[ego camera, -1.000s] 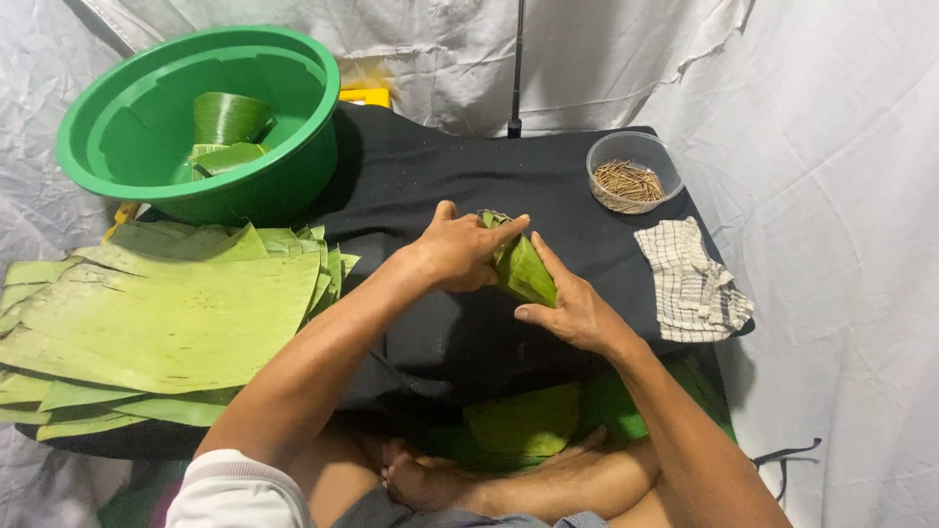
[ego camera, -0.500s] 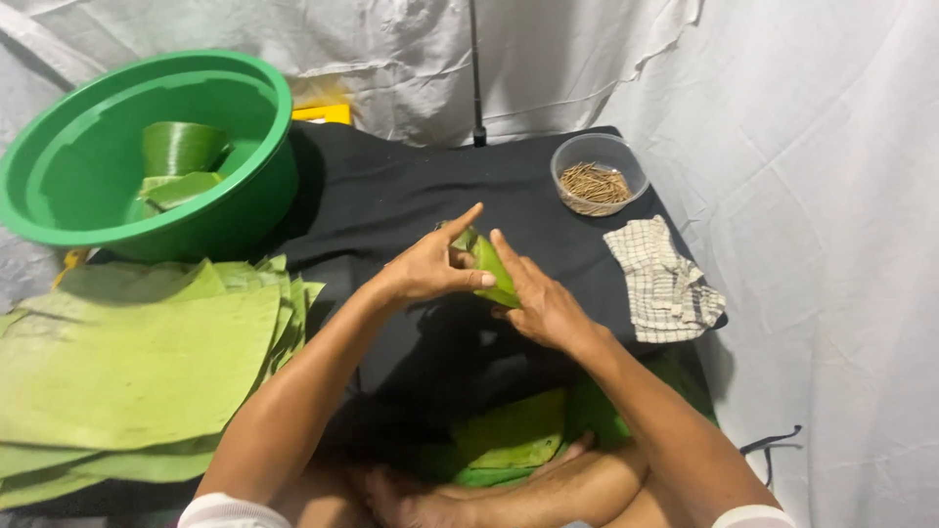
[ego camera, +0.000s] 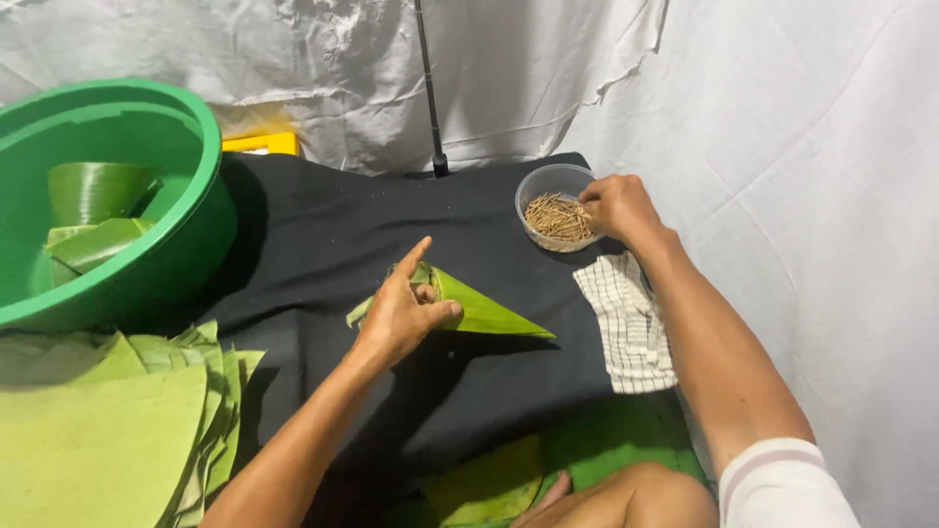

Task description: Cleaning banana leaves with a cloth and folding them into secured cone shapes.

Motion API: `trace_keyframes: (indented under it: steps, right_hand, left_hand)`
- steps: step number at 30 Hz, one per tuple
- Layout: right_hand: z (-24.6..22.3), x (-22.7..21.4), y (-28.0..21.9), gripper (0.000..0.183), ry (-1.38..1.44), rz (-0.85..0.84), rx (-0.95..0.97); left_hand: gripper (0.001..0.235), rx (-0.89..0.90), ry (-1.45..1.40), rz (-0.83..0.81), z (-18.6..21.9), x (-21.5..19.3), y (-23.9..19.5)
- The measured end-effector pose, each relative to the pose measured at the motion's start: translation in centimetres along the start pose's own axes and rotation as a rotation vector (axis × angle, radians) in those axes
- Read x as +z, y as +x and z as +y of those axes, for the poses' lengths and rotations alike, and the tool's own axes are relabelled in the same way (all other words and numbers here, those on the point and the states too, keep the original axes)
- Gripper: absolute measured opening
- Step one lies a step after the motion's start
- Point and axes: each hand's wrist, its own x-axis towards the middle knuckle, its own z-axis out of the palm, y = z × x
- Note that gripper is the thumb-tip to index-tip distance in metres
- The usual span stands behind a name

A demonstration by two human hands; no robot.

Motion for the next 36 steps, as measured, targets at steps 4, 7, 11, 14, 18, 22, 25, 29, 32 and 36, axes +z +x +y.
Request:
trace_keyframes:
  steps: [4, 7, 11, 14, 18, 22, 25, 29, 32, 36]
  right_hand:
    - [0.6, 4.8, 3.1, 0.013, -0.075, -0.116, -0.004]
    - [1.5, 8.2, 5.2, 0.013, -0.164, -0.151, -0.014]
    - [0.7, 8.2, 4.9, 0.019, -0.149, -0.185, 0.078]
    - [-1.2, 5.7, 3.6, 0.02, -0.17, -0.184, 0.035]
    - [-1.2, 5.3, 3.0, 0.022, -0.183, -0.166, -0.013]
    - [-2.3, 2.2, 1.6, 0.02, -0.045, -0.193, 0.025]
    - [-3.2, 0.8, 0.3, 0.017, 0.115, -0.14, 0.105]
    - [-6.4, -1.4, -3.0, 0.022, 0.352, -0.021, 0.143]
    - [-10.3, -3.1, -7.9, 0.024, 0.589, 0.037, 0.102]
    - [-15.8, -3.5, -15.1, 0.015, 0.639, 0.137, -0.043]
  left_hand:
    - [0.095, -0.002, -0.05, 0.011, -0.7, 0.7, 1.9]
    - [0.093, 0.008, -0.146, 0.019, -1.6, 1.4, 3.0]
    - [0.093, 0.019, -0.215, 0.027, -3.0, 1.8, 3.8]
    - [0.096, 0.022, -0.261, 0.017, -2.8, 2.0, 3.7]
    - [0.098, 0.03, -0.297, -0.001, -1.9, 2.0, 2.9]
    - [0.099, 0.037, -0.333, 0.005, -3.2, 2.1, 3.3]
    - [0.099, 0.017, -0.328, 0.001, -2.9, 2.3, 2.7]
    - [0.103, 0.038, -0.341, 0.038, -1.6, 1.8, 1.1]
    - [0.103, 0.046, -0.382, 0.071, -2.0, 2.0, 0.4]
    - [0.099, 0.059, -0.321, 0.135, -3.1, 2.2, -0.6]
